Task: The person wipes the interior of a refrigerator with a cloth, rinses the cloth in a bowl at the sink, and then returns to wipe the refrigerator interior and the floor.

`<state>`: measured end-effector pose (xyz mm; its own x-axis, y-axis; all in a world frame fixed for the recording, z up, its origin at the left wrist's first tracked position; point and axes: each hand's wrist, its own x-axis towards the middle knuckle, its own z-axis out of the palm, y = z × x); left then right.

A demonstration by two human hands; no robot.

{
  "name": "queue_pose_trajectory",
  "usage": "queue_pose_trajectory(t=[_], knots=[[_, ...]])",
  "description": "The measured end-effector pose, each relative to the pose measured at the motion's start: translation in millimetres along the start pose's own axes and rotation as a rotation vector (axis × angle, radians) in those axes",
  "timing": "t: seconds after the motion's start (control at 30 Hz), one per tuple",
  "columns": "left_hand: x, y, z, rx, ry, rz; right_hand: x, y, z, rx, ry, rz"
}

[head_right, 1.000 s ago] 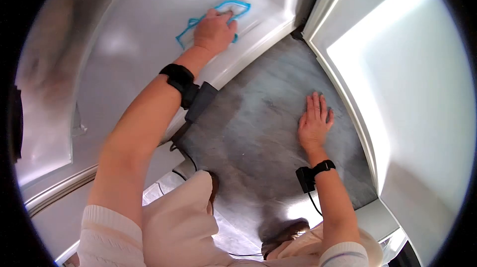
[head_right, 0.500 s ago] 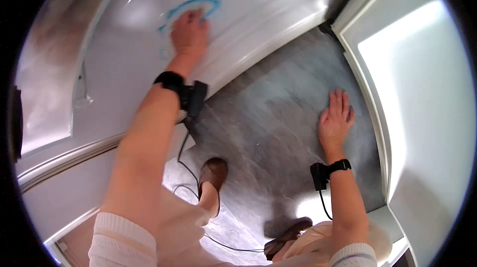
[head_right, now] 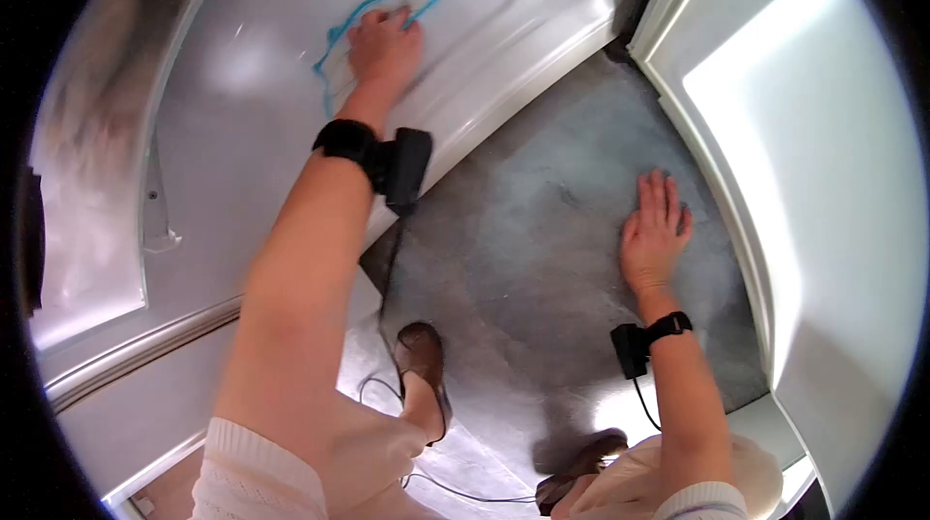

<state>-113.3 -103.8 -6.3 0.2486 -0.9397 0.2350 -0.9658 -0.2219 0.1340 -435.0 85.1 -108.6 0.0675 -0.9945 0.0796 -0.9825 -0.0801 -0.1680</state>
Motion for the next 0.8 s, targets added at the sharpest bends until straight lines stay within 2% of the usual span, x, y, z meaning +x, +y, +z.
queue_pose_trajectory(t=[0.07, 0.13, 0.23, 0.37, 0.43, 0.47, 0.53, 0.57, 0.63, 0.67, 0.73, 0.8], knots=[[-8, 9, 6, 0.024, 0.032, 0.025, 0, -2, -5, -0.018, 0.015, -0.002], [-24, 9, 10, -0.082, 0.109, 0.173, -1, -3, -7, 0.005, -0.002, -0.001], [-47, 0, 5, -0.217, 0.068, 0.242, -1, -1, -8, 0.012, -0.010, -0.009], [-82, 8, -29, -0.317, 0.030, 0.142, -1, -3, -6, 0.014, 0.003, -0.003], [-93, 9, -49, -0.725, -0.178, -0.178, -2, -1, -4, 0.017, 0.005, -0.014], [-98, 5, -55, -0.728, -0.171, -0.183, -2, 0, -4, 0.020, 0.009, -0.018], [-103, -6, -66, -1.371, -0.151, -0.543, -3, 0, -5, 0.007, -0.002, -0.029], [-106, -15, -69, -1.391, -0.142, -0.543, -2, 1, -6, -0.002, -0.013, -0.033], [-111, -33, -71, -1.873, -0.040, -0.839, -2, 2, -2, -0.001, -0.001, -0.031], [-115, -31, -80, -1.892, -0.027, -0.832, -1, 3, 0, 0.018, -0.001, -0.019], [-124, -27, -99, -2.170, -0.044, -0.987, 5, 6, 3, 0.044, -0.053, -0.015], [-130, -31, -94, -2.211, -0.039, -0.923, 10, 11, 1, 0.065, -0.114, -0.005]])
